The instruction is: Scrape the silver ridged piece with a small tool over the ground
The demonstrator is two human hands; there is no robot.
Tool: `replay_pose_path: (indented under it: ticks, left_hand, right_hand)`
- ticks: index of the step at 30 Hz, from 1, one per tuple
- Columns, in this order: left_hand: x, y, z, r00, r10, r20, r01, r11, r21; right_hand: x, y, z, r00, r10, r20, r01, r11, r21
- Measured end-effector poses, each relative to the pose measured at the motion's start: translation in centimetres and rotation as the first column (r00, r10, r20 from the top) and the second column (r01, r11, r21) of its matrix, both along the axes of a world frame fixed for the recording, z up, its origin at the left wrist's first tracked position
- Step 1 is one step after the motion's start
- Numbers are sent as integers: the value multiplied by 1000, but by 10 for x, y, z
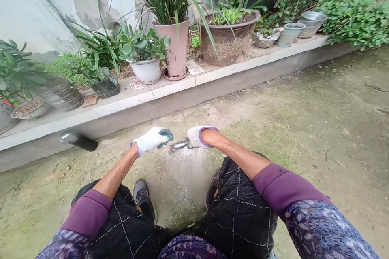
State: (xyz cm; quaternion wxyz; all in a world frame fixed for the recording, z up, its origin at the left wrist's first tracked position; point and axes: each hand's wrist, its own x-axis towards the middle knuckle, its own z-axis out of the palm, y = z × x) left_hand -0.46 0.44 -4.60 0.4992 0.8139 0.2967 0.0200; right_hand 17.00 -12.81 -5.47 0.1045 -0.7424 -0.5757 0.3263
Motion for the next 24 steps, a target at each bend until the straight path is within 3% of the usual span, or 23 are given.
replay_pose_path:
  ticks: [4, 6, 9, 12, 15, 17, 19, 21, 24]
  left_hand:
    - [2, -5, -5, 1000, 15, 14, -15, 1000, -9]
    - [4, -1, -3, 998, 38, 41, -37, 999, -12]
    - [6, 6, 4, 988, 78, 133, -74, 997, -31]
    - [5, 11, 11, 974, 106, 201, -96, 994, -58]
    - [3, 14, 18, 971, 117, 210, -105, 992, -66]
    - [1, 18, 22, 969, 114, 218, -105, 993, -49]
    - [-1, 21, 27, 972, 86, 218, -84, 996, -20]
    - [-2, 23, 30, 979, 47, 197, -51, 998, 19]
    - [-4, 19, 29, 995, -5, 102, -2, 997, 76]
  right_hand:
    - [19, 14, 1, 965, -27, 260, 3, 996, 93]
    - [27, 16, 11, 966, -87, 242, 42, 982, 185]
    - [28, 14, 26, 969, -230, -92, 246, 933, 264]
    - [20, 10, 39, 841, -233, -488, 393, 883, 256]
    - [10, 4, 46, 689, -71, -721, 366, 893, 262]
    - [5, 0, 49, 637, 35, -770, 255, 933, 254]
    - [2, -3, 48, 670, 108, -734, 70, 976, 207]
    - [0, -5, 43, 757, 149, -636, -108, 989, 103]
    - [0, -3, 28, 911, 127, -393, -148, 989, -24]
